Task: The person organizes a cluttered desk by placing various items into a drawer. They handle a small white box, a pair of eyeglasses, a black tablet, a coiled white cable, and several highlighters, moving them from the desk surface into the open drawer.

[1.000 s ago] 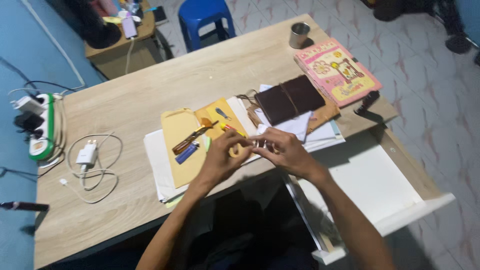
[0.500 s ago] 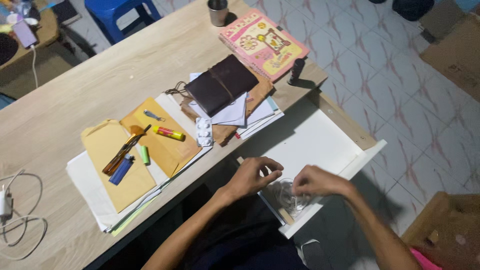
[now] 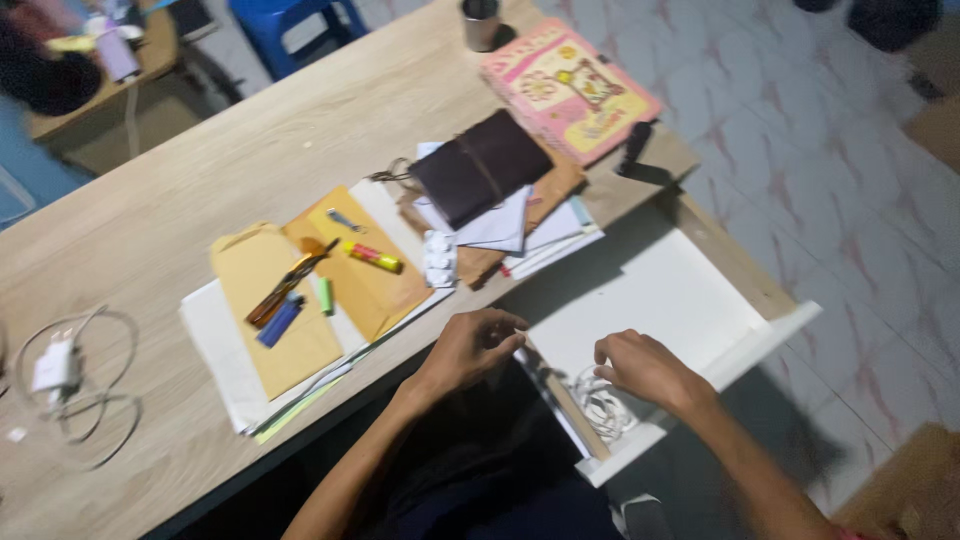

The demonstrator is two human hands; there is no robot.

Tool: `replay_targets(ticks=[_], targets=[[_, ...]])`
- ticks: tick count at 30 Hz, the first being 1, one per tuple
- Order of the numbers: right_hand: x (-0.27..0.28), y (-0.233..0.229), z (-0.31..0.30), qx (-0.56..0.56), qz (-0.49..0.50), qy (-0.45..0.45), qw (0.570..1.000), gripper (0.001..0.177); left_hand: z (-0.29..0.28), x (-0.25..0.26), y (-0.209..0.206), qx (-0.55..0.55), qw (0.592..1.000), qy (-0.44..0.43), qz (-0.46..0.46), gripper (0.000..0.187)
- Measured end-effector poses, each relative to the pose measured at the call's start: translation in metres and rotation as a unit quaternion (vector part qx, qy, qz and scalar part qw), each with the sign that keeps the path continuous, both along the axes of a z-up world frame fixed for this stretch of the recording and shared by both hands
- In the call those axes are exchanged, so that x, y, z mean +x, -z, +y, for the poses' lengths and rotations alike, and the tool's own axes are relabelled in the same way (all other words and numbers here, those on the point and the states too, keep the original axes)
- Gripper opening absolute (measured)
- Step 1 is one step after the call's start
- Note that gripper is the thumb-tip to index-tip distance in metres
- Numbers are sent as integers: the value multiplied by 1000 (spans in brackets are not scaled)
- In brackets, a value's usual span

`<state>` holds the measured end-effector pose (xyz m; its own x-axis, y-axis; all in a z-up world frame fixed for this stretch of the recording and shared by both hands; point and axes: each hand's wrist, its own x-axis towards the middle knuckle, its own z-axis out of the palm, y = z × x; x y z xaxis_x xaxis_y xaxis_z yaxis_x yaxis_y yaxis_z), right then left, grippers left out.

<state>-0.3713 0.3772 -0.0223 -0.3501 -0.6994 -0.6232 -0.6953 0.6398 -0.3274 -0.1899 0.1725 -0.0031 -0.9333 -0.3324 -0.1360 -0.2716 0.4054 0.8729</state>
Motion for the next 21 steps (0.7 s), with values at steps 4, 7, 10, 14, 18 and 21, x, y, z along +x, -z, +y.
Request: replay_targets(ticks=[4,7,10,14,18,21], targets=[[19,-24,-45,-130,36,-65,989,30,-23,35,0,-47,994,-20,94,21],[41,-32,-93,-320,-3,-125,939,19,-47,59,2,-102,986,-116,62,22],[64,-33,-141,-389,-19,-110,914,21,-74,90,3,-125,974,-178,64,22],[87,-31,-202,-461,26,-137,876,27,-105,132,6,-216,947,-228,62,19],[108,-20,-248,-484,77,-131,862,36,-125,165,5,-298,908,-290,57,24],[116,-8,-270,-472,139,-147,858,38,-149,186,6,-362,874,-321,53,31]])
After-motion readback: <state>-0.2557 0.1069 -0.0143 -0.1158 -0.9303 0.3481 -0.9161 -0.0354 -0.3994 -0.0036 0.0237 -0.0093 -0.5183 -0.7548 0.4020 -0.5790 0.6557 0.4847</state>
